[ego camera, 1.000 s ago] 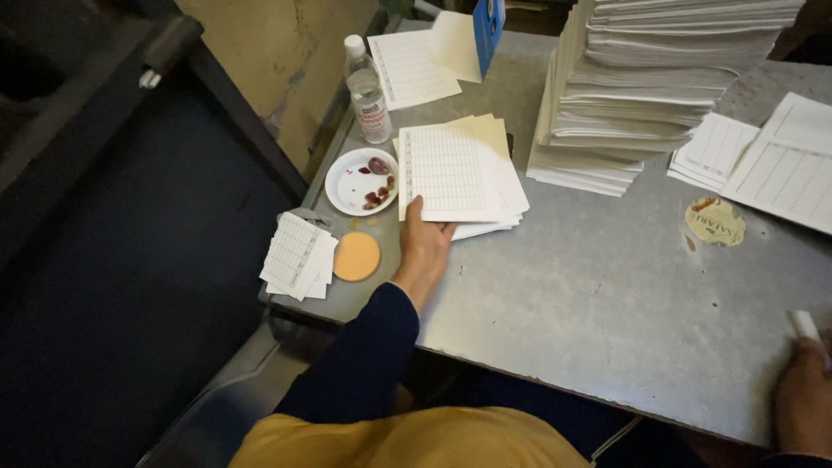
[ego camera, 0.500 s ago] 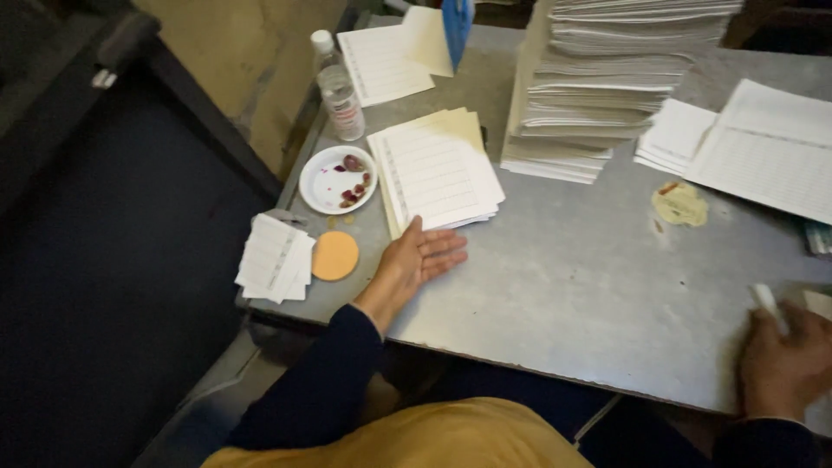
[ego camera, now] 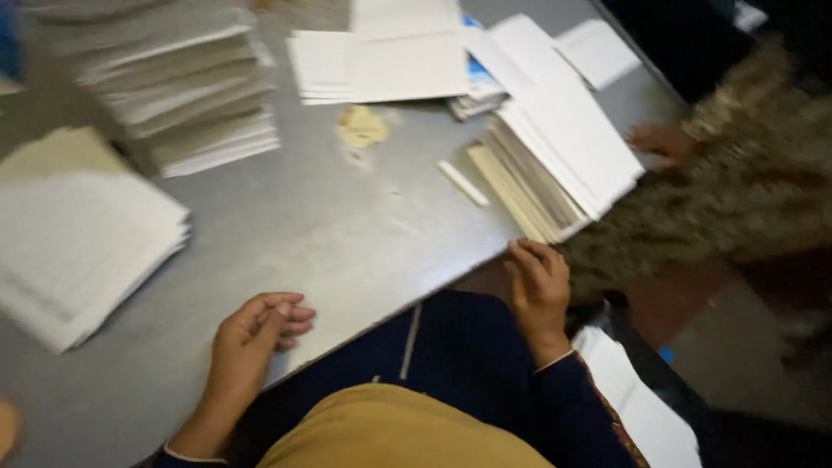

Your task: The person applies glue to the edge of a sheet of paper using a glue stick, then presses it onto a stack of papers. They repeat this process, picking up sheets from a pile, applying glue, and stacking them.

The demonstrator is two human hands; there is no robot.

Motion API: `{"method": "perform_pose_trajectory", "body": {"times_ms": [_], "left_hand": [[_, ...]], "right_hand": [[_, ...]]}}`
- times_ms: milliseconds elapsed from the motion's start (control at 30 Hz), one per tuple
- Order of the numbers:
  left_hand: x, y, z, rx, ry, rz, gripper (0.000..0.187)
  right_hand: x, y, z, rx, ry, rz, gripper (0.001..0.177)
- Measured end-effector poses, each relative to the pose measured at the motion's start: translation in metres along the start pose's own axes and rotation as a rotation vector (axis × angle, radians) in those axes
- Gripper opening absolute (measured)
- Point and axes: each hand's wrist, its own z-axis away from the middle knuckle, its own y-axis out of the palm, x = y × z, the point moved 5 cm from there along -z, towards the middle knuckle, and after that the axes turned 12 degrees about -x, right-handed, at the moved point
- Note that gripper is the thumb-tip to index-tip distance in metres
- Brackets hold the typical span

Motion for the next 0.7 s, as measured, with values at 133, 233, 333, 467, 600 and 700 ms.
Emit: {"method": "perform_pose_trajectory", "body": {"times_ms": [133,233,333,467,600,700], "left_hand": [[-0.03,0.034,0.001,0.054,0.258,-0.115,0.025],[-0.024,0.049,-0.008,0.082,0.357,-0.204,0.023],[-0.02,0.055,-0.01,0.102,0.453,-0.277,0.02],[-0.032,0.057,0.002,0.118,0.535,-0.305,0.019],[-0.035,0.062,0.008,0.113,0.528,-0.341,0.016],[-0.039,0.064,0.012,0.122,0.564,-0.365,0.016]], "right_hand": [[-0.054,-0.065,0.028,-0.064,0.133,0.064,0.034],[-0.089,-0.109,0.052,-0.062,0.245,0.192,0.037],[-0.134,-0.147,0.096,0.025,0.403,0.329,0.042],[-0.205,-0.186,0.184,0.268,0.816,0.577,0.049],[-0.242,-0.189,0.256,0.468,1.206,0.583,0.047],[-0.219,-0.172,0.243,0.477,1.445,0.465,0.057]]}}
